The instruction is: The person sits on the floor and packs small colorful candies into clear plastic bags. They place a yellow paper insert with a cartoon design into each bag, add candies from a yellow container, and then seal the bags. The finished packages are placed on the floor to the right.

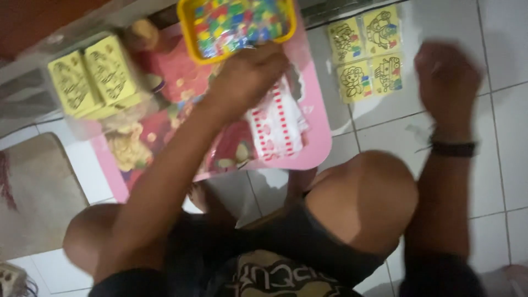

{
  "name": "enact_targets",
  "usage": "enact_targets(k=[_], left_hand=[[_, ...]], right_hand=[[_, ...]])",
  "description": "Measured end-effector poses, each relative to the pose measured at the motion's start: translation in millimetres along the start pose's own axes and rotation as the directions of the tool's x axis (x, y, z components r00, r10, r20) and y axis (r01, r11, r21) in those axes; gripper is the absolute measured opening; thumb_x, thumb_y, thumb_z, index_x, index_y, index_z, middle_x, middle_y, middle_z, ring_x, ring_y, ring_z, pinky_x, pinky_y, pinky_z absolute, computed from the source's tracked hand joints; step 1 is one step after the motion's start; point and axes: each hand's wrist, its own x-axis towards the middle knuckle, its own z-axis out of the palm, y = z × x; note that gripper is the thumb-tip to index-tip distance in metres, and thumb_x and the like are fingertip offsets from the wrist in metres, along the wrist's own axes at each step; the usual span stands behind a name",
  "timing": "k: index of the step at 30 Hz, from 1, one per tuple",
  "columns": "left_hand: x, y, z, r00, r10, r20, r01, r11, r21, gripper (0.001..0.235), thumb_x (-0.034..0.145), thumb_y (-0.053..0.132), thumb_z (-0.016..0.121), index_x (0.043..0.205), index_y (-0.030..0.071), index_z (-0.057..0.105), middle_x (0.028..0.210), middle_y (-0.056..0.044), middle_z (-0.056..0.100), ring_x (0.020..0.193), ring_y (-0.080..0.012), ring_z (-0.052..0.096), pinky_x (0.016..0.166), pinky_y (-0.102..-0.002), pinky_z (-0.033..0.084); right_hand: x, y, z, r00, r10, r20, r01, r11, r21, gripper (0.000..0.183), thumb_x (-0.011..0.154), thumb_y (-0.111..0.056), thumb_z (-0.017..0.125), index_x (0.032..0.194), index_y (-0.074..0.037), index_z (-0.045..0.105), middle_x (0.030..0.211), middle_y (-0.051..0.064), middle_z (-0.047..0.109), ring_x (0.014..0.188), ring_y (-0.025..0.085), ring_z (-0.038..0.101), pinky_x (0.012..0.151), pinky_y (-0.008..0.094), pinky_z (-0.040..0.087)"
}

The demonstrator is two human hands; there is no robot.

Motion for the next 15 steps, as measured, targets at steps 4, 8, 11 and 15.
enact_targets(k=[4, 8, 11, 15], left_hand=[[-65.6, 5.3, -77.2, 0.966, -0.220, 0.137, 0.216, 0.976, 0.038, 0.006, 0.099, 0.000, 0.068, 0.105, 0.002, 0.068, 0.096, -0.013, 0.069, 0.080, -0.0313, 0.066, 0.066, -0.044, 0.053], [-138.6, 0.3, -107.9, 0.890, -0.417, 0.181, 0.441, 0.890, -0.115, 0.013, 0.103, 0.009, 0.071, 0.112, 0.000, 0.069, 0.100, -0.013, 0.072, 0.089, -0.0323, 0.067, 0.076, -0.044, 0.050], [-153.8, -1.9, -111.5, 0.820, -0.502, 0.276, 0.525, 0.851, -0.011, 0.029, 0.095, 0.014, 0.074, 0.121, 0.001, 0.073, 0.109, -0.018, 0.075, 0.095, -0.0367, 0.068, 0.074, -0.049, 0.052], [-146.2, 5.5, -96.0, 0.899, -0.396, 0.187, 0.412, 0.910, -0.051, 0.028, 0.099, 0.019, 0.075, 0.116, -0.002, 0.070, 0.110, -0.022, 0.074, 0.096, -0.0407, 0.069, 0.077, -0.051, 0.052]], right_hand=[[82.7, -96.5, -72.4, 0.972, -0.191, 0.136, 0.159, 0.964, 0.215, 0.005, 0.124, 0.007, 0.073, 0.123, 0.009, 0.068, 0.115, 0.022, 0.069, 0.096, 0.032, 0.068, 0.080, 0.042, 0.058], [117.5, -195.2, -57.5, 0.906, -0.235, 0.352, 0.195, 0.970, 0.145, 0.022, 0.109, -0.018, 0.076, 0.119, 0.001, 0.077, 0.110, 0.017, 0.077, 0.083, 0.032, 0.071, 0.072, 0.047, 0.051], [104.9, -222.5, 12.3, 0.896, -0.360, 0.261, 0.290, 0.918, 0.272, 0.020, 0.104, -0.010, 0.072, 0.120, 0.002, 0.078, 0.110, 0.020, 0.077, 0.093, 0.035, 0.070, 0.080, 0.048, 0.054], [92.6, -232.7, 69.9, 0.863, -0.327, 0.385, 0.341, 0.939, 0.032, 0.028, 0.092, -0.005, 0.067, 0.119, -0.008, 0.078, 0.107, 0.013, 0.074, 0.089, 0.035, 0.068, 0.060, 0.047, 0.055]])
